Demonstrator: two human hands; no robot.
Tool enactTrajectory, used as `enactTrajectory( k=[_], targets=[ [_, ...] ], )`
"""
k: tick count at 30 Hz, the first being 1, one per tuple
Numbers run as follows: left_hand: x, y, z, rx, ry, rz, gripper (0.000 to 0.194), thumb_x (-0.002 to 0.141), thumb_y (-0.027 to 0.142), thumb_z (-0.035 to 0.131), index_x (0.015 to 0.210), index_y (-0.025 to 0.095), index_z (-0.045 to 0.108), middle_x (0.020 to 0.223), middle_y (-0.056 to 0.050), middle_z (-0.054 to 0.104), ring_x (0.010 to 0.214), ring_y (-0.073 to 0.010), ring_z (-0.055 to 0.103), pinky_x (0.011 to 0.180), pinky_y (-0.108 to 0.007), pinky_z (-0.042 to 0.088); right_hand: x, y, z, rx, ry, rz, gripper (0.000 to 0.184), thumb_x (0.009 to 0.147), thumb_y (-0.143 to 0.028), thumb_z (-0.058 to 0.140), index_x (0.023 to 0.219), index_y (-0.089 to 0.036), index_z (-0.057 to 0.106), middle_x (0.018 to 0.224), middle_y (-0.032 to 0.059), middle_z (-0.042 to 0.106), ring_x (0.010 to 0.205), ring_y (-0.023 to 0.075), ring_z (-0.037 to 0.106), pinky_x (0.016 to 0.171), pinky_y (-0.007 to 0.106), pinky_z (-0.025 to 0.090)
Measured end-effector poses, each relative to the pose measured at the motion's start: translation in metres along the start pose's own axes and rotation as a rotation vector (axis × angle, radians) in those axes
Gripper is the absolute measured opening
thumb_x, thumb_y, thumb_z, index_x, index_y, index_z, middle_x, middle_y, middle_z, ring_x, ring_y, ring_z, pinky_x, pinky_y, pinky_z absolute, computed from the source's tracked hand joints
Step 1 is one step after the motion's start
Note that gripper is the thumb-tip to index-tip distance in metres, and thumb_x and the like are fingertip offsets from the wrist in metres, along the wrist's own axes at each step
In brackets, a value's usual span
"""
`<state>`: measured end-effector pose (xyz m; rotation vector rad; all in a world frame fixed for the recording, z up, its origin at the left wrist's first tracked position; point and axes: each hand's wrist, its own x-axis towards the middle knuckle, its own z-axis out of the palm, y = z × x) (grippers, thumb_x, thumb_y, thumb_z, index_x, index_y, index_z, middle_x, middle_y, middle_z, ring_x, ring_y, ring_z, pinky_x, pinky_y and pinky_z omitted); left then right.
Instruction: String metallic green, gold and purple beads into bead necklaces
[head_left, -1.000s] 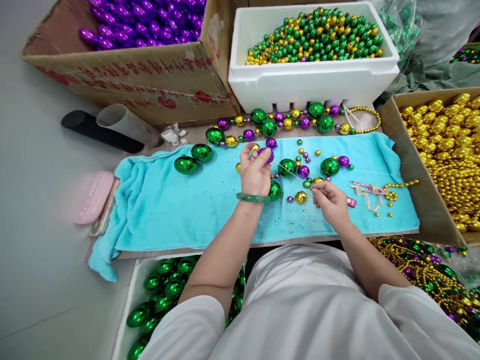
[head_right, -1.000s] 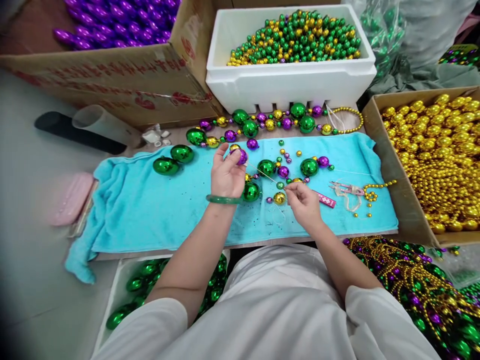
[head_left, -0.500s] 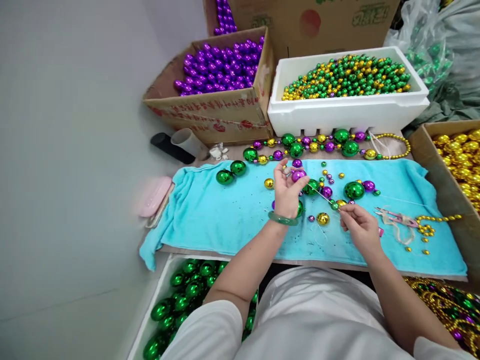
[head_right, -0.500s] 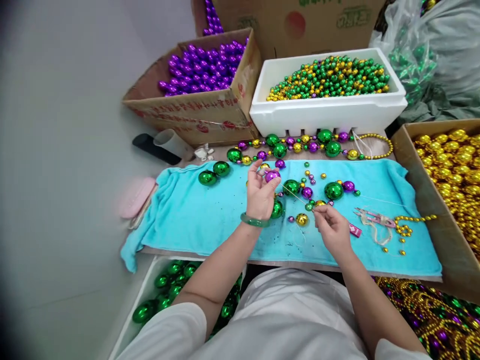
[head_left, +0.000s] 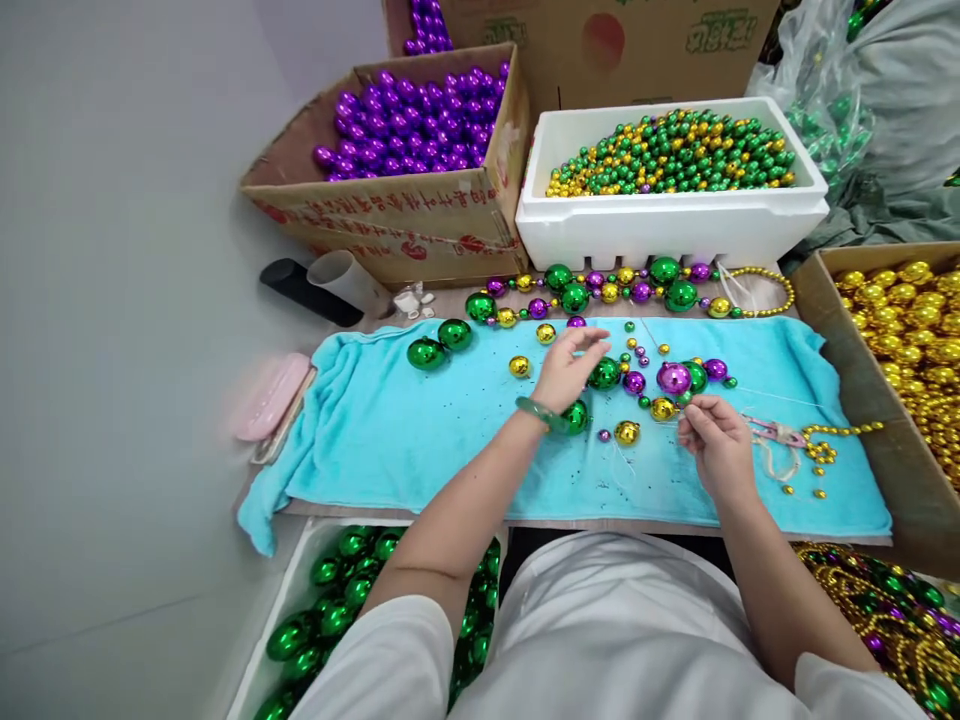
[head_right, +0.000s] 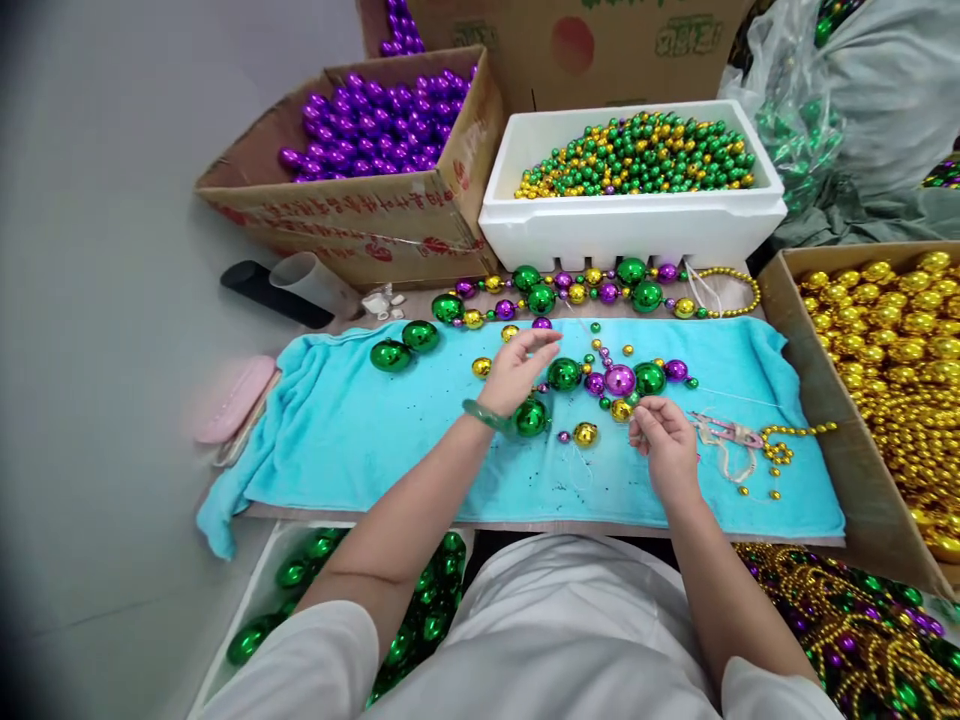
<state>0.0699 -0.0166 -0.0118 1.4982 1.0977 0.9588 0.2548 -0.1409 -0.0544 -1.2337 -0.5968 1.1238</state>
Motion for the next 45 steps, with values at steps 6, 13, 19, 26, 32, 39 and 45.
enactTrajectory(
  k=[6, 13, 19, 26, 32, 39, 45],
  targets=[
    [0.065, -0.012, 0.001, 0.627, -0.206, 0.077, 0.016, 0.078, 0.016, 0.061, 0.088, 0.018, 0.073, 0.094, -0.007, 0.069, 0.091, -0.0203, 0.061, 0.093, -0.034, 0.044, 0.000, -0.002, -0.005, 0.051, 0.032, -0.004, 0.017, 0.077, -0.032, 0.071, 0.085, -0.020, 0.061, 0.057, -0.0040, 0.057, 0.047, 0.0073, 0.049, 0.040, 0.019, 0.031],
    [0.096, -0.021, 0.046, 0.627, -0.387, -0.021, 0.014, 0.065, 0.009, 0.071, 0.074, 0.019, 0.073, 0.084, -0.006, 0.071, 0.094, -0.0245, 0.062, 0.096, -0.036, 0.042, -0.004, 0.002, -0.001, 0.049, 0.028, 0.025, 0.018, 0.078, -0.033, 0.070, 0.085, -0.019, 0.061, 0.056, -0.0040, 0.057, 0.046, 0.0072, 0.048, 0.040, 0.018, 0.030],
    [0.093, -0.014, 0.039, 0.460, -0.320, -0.086, 0.009, 0.072, 0.013, 0.067, 0.080, 0.015, 0.072, 0.079, -0.008, 0.069, 0.085, -0.0215, 0.064, 0.085, -0.033, 0.048, -0.006, 0.000, -0.006, 0.015, 0.037, 0.017, 0.017, 0.078, -0.033, 0.069, 0.084, -0.019, 0.062, 0.057, -0.0031, 0.058, 0.047, 0.0078, 0.048, 0.041, 0.019, 0.031],
    [0.042, 0.023, 0.000, -0.642, -0.326, -0.312, 0.024, 0.085, 0.027, 0.061, 0.105, 0.015, 0.067, 0.086, -0.006, 0.067, 0.073, -0.0115, 0.063, 0.066, -0.023, 0.050, -0.010, -0.002, -0.010, -0.006, 0.029, -0.031, 0.015, 0.078, -0.031, 0.068, 0.081, -0.018, 0.064, 0.054, -0.0021, 0.057, 0.046, 0.0082, 0.048, 0.042, 0.020, 0.033],
    [0.024, 0.029, -0.010, -0.811, -0.232, -0.345, 0.018, 0.087, 0.021, 0.059, 0.101, 0.014, 0.068, 0.082, -0.005, 0.067, 0.073, -0.0112, 0.064, 0.066, -0.023, 0.051, -0.015, -0.005, -0.002, -0.051, -0.002, -0.054, 0.013, 0.078, -0.031, 0.068, 0.078, -0.018, 0.064, 0.052, -0.0022, 0.056, 0.046, 0.0084, 0.046, 0.042, 0.020, 0.032],
    [0.022, 0.026, -0.011, -0.850, -0.151, -0.394, 0.010, 0.087, 0.022, 0.058, 0.091, 0.017, 0.066, 0.082, -0.003, 0.067, 0.072, -0.0098, 0.063, 0.069, -0.023, 0.050, -0.018, -0.005, 0.001, -0.073, -0.011, -0.059, 0.013, 0.078, -0.031, 0.067, 0.079, -0.019, 0.065, 0.052, -0.0024, 0.055, 0.046, 0.0090, 0.046, 0.042, 0.021, 0.033],
    [0.019, 0.024, -0.012, -0.867, -0.131, -0.394, 0.006, 0.084, 0.021, 0.061, 0.089, 0.017, 0.063, 0.082, -0.003, 0.067, 0.073, -0.0097, 0.063, 0.071, -0.024, 0.050, -0.018, -0.004, 0.003, -0.088, -0.022, -0.052, 0.013, 0.078, -0.032, 0.068, 0.078, -0.019, 0.064, 0.052, -0.0027, 0.055, 0.047, 0.0087, 0.046, 0.042, 0.021, 0.033]
  ],
)
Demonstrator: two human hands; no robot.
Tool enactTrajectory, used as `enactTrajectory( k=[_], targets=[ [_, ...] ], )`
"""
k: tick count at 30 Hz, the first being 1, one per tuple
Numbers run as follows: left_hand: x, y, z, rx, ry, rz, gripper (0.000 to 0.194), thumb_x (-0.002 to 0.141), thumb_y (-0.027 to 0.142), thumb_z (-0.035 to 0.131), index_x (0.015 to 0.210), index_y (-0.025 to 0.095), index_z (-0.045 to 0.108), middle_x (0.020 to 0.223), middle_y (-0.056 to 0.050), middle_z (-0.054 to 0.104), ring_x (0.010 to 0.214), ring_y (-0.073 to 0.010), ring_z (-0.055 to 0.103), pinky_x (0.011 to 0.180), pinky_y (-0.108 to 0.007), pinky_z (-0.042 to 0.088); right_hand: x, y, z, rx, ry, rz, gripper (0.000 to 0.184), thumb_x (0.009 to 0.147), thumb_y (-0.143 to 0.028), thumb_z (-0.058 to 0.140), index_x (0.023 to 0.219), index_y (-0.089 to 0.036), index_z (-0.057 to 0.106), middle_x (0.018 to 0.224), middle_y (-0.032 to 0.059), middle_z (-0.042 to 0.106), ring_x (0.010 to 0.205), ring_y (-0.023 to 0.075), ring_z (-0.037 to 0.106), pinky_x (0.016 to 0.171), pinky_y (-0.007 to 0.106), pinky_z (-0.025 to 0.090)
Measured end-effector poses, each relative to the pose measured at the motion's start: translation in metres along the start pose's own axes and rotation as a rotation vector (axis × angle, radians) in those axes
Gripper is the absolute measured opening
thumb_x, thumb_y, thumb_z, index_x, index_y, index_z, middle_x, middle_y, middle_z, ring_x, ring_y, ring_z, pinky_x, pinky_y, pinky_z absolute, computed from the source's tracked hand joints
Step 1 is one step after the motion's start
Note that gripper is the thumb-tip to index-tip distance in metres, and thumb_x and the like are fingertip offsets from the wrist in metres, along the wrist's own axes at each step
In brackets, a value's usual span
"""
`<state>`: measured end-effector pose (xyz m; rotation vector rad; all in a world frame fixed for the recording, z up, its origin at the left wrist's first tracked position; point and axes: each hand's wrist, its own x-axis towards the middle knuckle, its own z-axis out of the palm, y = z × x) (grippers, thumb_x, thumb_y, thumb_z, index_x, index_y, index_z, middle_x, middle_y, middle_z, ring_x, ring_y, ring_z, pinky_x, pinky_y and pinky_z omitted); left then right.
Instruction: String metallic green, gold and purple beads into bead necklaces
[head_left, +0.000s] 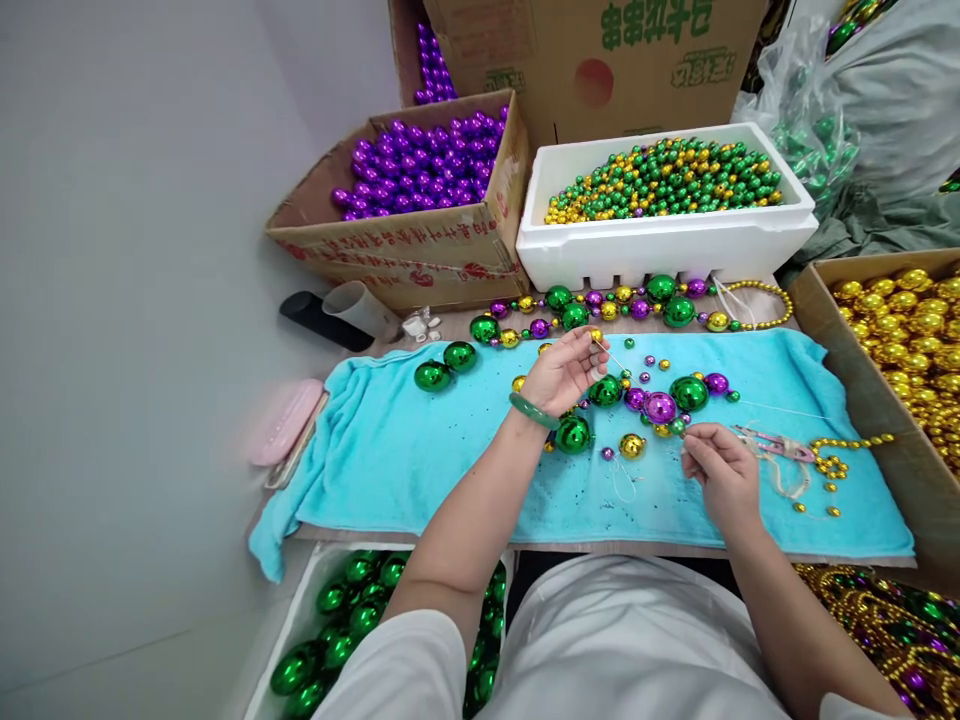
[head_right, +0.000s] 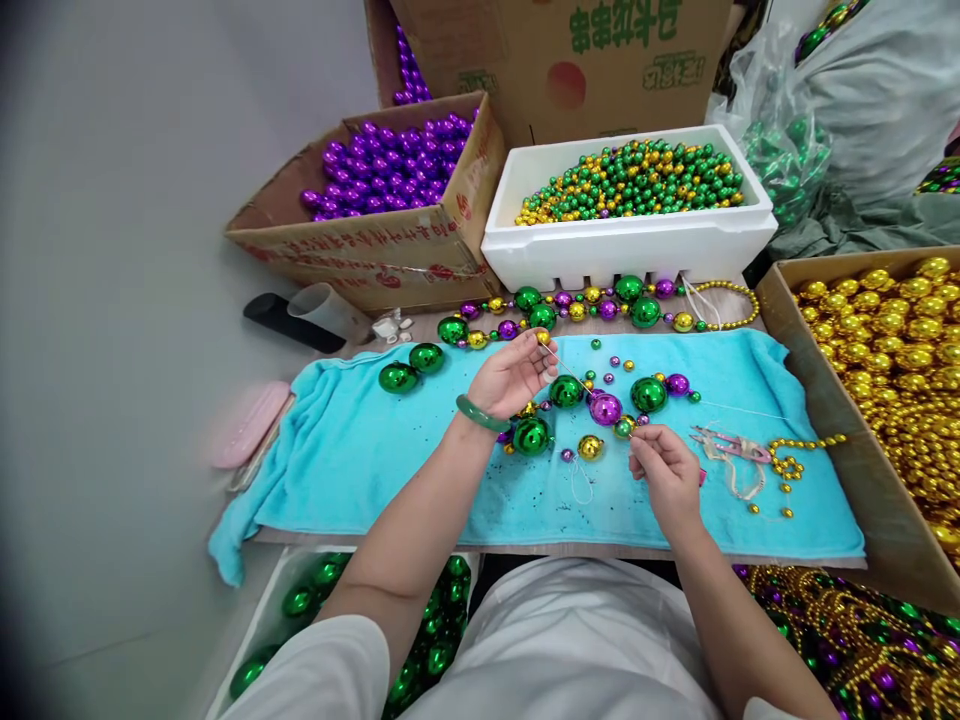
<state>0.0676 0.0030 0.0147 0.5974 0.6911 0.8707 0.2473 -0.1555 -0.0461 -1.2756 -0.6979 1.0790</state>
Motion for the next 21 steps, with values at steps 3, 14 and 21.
enactTrajectory(
  k=[3, 14, 21],
  targets=[
    [-0.002, 0.000, 0.000, -0.016, 0.011, 0.014, 0.008, 0.083, 0.019, 0.062, 0.091, 0.018, 0.062, 0.082, -0.002, 0.067, 0.072, -0.0094, 0.063, 0.071, -0.024, 0.050, 0.000, 0.001, 0.001, -0.016, 0.005, -0.001, 0.014, 0.078, -0.032, 0.068, 0.078, -0.019, 0.064, 0.052, -0.0029, 0.055, 0.046, 0.0086, 0.046, 0.042, 0.021, 0.033],
    [-0.005, 0.002, -0.001, -0.064, 0.036, 0.049, 0.012, 0.077, 0.016, 0.066, 0.089, 0.017, 0.061, 0.083, -0.002, 0.068, 0.071, -0.0096, 0.064, 0.066, -0.022, 0.050, 0.002, 0.000, 0.008, -0.022, -0.007, 0.019, 0.020, 0.076, -0.037, 0.068, 0.078, -0.018, 0.062, 0.052, -0.0028, 0.054, 0.047, 0.0098, 0.047, 0.044, 0.022, 0.037],
    [-0.008, -0.004, 0.007, 0.045, 0.090, 0.192, 0.027, 0.067, 0.012, 0.074, 0.088, 0.020, 0.058, 0.086, 0.002, 0.066, 0.073, -0.0072, 0.063, 0.067, -0.020, 0.049, 0.004, 0.002, 0.013, -0.002, -0.005, 0.023, 0.022, 0.076, -0.040, 0.068, 0.078, -0.019, 0.061, 0.052, -0.0033, 0.053, 0.047, 0.0099, 0.047, 0.044, 0.022, 0.039]
  ],
)
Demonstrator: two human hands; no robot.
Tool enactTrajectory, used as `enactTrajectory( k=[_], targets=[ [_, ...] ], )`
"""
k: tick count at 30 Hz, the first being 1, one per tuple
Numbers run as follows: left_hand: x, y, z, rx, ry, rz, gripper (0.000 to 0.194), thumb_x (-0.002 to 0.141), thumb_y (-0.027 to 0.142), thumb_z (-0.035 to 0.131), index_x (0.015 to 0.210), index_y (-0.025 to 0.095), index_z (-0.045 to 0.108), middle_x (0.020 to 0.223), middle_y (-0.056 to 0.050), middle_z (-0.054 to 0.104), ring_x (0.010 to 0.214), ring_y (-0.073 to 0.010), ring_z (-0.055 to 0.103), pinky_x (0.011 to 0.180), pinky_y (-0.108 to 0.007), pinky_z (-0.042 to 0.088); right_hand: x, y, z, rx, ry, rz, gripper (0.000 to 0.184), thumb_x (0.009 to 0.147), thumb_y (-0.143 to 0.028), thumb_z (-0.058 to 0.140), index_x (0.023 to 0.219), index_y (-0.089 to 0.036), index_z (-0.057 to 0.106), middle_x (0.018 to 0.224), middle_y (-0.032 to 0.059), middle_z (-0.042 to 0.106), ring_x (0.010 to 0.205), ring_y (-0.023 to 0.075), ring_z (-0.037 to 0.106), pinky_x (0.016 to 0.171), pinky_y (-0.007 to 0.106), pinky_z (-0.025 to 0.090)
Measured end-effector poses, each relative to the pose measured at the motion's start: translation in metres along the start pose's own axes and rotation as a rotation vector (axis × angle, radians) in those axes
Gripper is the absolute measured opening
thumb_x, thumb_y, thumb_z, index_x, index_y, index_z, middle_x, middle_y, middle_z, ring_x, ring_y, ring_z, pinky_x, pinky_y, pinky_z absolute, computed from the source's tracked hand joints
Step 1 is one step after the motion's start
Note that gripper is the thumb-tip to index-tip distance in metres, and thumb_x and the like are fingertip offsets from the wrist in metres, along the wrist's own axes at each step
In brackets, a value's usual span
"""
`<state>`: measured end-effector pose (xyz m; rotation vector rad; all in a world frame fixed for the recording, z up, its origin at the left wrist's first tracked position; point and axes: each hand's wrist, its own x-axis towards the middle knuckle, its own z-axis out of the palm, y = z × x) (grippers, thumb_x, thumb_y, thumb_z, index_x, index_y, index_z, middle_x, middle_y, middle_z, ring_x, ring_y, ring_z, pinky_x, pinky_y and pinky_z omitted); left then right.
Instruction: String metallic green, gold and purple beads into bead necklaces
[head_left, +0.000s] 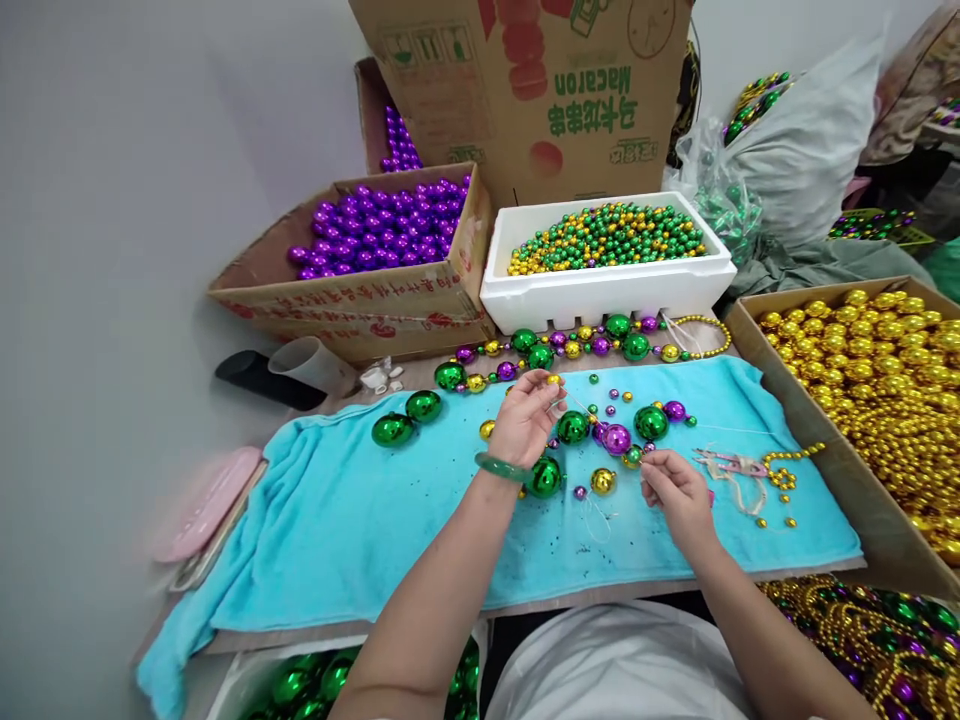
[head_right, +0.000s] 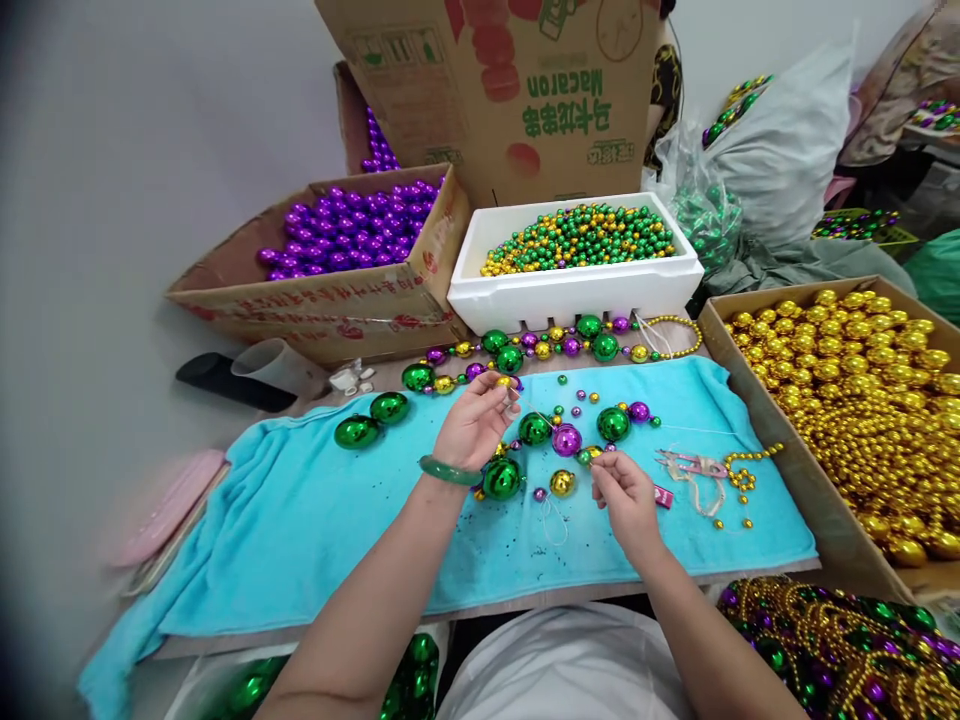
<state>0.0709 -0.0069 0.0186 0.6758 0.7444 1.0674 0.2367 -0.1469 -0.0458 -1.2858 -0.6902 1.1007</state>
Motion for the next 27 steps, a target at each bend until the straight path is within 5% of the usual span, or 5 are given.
enactTrajectory(
  k=[18, 27],
  targets=[
    [-0.019, -0.038, 0.024, 0.231, -0.087, -0.136, 0.025, 0.073, 0.034, 0.073, 0.089, 0.015, 0.072, 0.090, -0.006, 0.071, 0.075, -0.0112, 0.063, 0.071, -0.025, 0.049, 0.003, -0.012, 0.000, 0.061, -0.013, 0.033, 0.028, 0.072, -0.040, 0.070, 0.082, -0.020, 0.055, 0.054, -0.0037, 0.060, 0.043, 0.0080, 0.048, 0.039, 0.019, 0.033],
    [-0.025, -0.041, 0.023, 0.297, -0.103, -0.044, 0.029, 0.075, 0.039, 0.071, 0.093, 0.017, 0.073, 0.092, -0.007, 0.071, 0.080, -0.0134, 0.063, 0.071, -0.026, 0.049, 0.001, -0.005, -0.006, 0.044, -0.042, 0.067, 0.026, 0.073, -0.037, 0.071, 0.083, -0.019, 0.056, 0.055, -0.0033, 0.061, 0.042, 0.0088, 0.050, 0.037, 0.019, 0.033]
  ],
)
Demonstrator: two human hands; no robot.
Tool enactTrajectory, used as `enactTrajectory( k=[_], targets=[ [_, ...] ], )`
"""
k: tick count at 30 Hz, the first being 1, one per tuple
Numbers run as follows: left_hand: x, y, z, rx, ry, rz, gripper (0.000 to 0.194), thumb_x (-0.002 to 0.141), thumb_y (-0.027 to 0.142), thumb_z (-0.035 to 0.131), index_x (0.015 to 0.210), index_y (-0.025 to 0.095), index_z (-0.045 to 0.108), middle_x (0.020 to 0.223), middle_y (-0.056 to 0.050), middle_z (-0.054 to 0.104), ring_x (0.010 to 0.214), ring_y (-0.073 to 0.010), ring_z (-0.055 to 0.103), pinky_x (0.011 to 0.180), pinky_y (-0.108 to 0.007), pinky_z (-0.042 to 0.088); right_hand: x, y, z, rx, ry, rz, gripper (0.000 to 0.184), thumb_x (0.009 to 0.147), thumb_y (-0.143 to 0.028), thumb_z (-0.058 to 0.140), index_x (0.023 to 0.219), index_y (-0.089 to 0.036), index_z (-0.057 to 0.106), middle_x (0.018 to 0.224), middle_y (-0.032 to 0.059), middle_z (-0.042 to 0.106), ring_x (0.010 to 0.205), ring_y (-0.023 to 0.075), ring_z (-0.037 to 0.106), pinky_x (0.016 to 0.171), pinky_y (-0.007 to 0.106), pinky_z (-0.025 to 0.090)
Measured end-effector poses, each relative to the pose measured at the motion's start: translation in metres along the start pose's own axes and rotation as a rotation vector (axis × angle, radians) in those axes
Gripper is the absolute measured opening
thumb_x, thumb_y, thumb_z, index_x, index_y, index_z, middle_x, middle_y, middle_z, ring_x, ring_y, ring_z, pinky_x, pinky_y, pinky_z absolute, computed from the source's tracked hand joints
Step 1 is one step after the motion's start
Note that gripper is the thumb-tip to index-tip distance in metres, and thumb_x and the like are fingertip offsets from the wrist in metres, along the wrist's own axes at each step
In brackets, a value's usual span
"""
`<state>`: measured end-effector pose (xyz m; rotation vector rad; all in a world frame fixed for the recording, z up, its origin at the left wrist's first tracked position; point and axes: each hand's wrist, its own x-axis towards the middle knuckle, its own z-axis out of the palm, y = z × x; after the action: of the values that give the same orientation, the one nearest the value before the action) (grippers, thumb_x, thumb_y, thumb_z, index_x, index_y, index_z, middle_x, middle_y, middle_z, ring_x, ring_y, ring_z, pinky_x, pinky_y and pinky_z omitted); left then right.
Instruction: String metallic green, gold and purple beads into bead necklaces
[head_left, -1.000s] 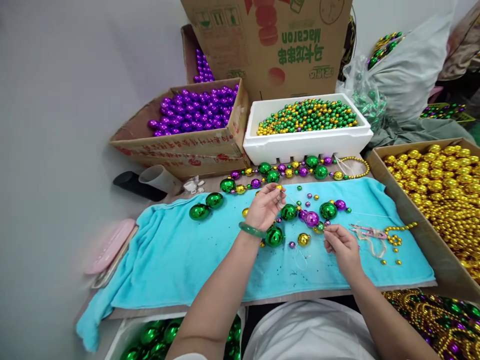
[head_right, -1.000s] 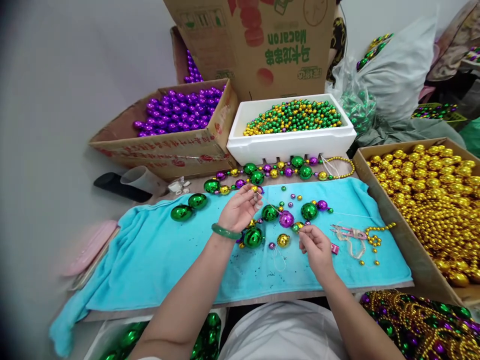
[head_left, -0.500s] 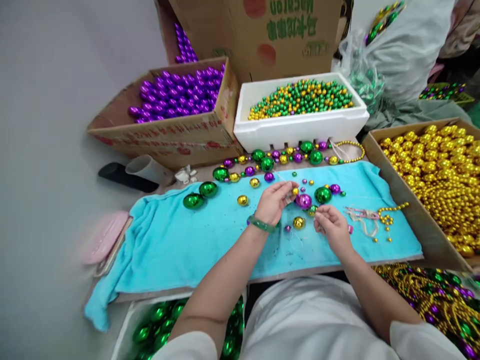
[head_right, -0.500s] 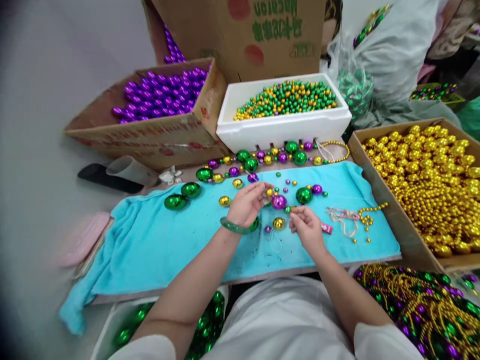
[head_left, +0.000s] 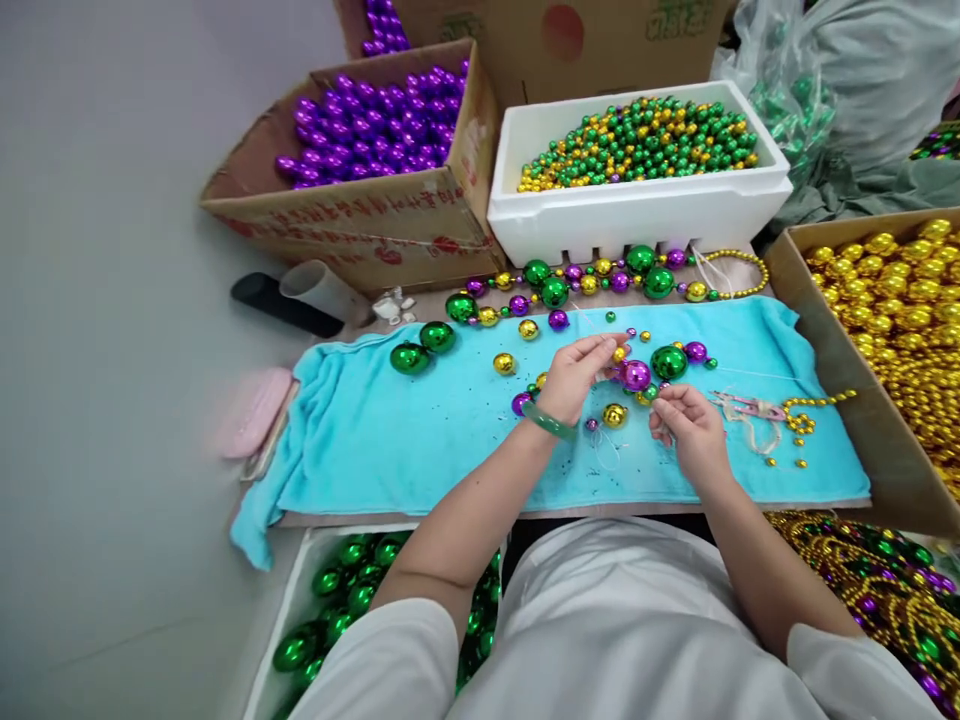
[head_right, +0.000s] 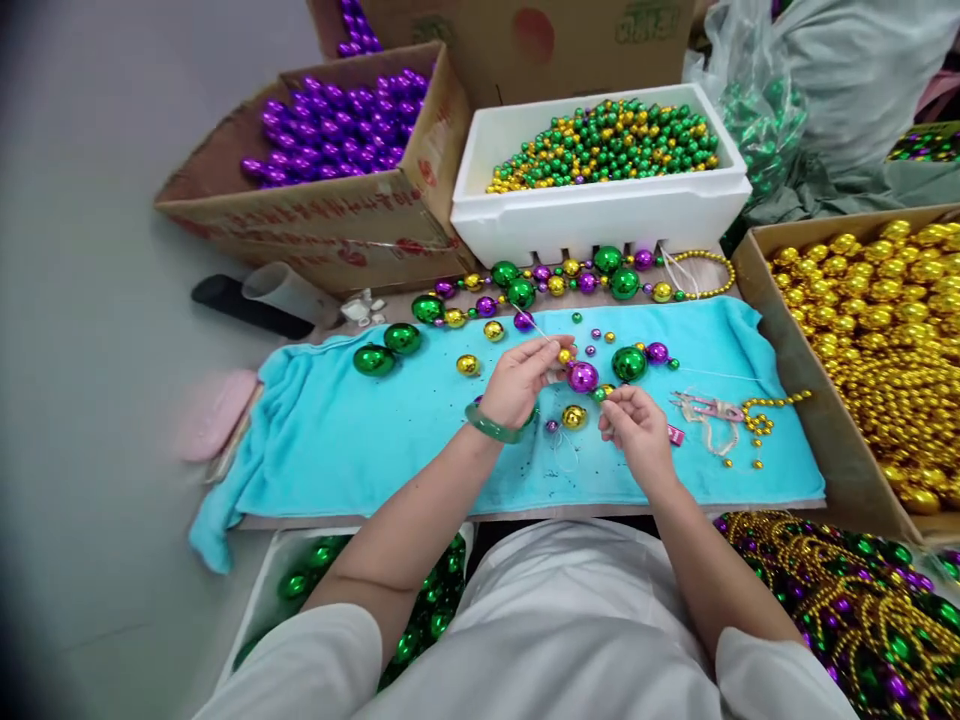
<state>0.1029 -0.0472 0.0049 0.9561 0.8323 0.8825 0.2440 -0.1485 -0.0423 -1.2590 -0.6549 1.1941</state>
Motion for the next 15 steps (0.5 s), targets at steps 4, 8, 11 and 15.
enactTrajectory(
  k=[4, 8, 11, 15],
  targets=[
    [-0.004, -0.002, 0.000, 0.100, -0.005, 0.045, 0.029, 0.076, 0.040, 0.069, 0.092, 0.016, 0.074, 0.095, -0.008, 0.071, 0.083, -0.0144, 0.062, 0.070, -0.025, 0.048, 0.000, 0.006, -0.005, -0.026, -0.036, 0.037, 0.026, 0.073, -0.037, 0.072, 0.085, -0.018, 0.058, 0.058, -0.0013, 0.063, 0.044, 0.0099, 0.053, 0.039, 0.020, 0.036],
    [-0.007, -0.003, -0.004, 0.217, -0.044, 0.092, 0.029, 0.083, 0.040, 0.062, 0.095, 0.016, 0.074, 0.091, -0.006, 0.071, 0.080, -0.0133, 0.061, 0.071, -0.025, 0.048, 0.001, 0.008, -0.007, -0.030, -0.065, 0.051, 0.024, 0.073, -0.036, 0.072, 0.082, -0.018, 0.059, 0.059, -0.0002, 0.063, 0.046, 0.0104, 0.054, 0.039, 0.020, 0.036],
    [-0.006, -0.001, -0.018, 0.439, -0.082, 0.225, 0.030, 0.089, 0.038, 0.054, 0.099, 0.018, 0.073, 0.098, -0.007, 0.071, 0.087, -0.0149, 0.062, 0.079, -0.027, 0.048, 0.002, 0.009, -0.009, -0.022, -0.068, 0.065, 0.023, 0.073, -0.035, 0.072, 0.081, -0.018, 0.060, 0.059, -0.0001, 0.063, 0.045, 0.0102, 0.053, 0.039, 0.020, 0.035],
    [0.003, 0.013, -0.070, 0.913, 0.200, 0.508, 0.024, 0.090, 0.031, 0.053, 0.099, 0.019, 0.071, 0.102, -0.007, 0.069, 0.099, -0.0191, 0.060, 0.093, -0.035, 0.045, 0.002, 0.007, -0.015, -0.007, -0.033, 0.059, 0.023, 0.072, -0.034, 0.074, 0.082, -0.018, 0.061, 0.060, 0.0003, 0.064, 0.047, 0.0103, 0.054, 0.040, 0.019, 0.035]
  ],
)
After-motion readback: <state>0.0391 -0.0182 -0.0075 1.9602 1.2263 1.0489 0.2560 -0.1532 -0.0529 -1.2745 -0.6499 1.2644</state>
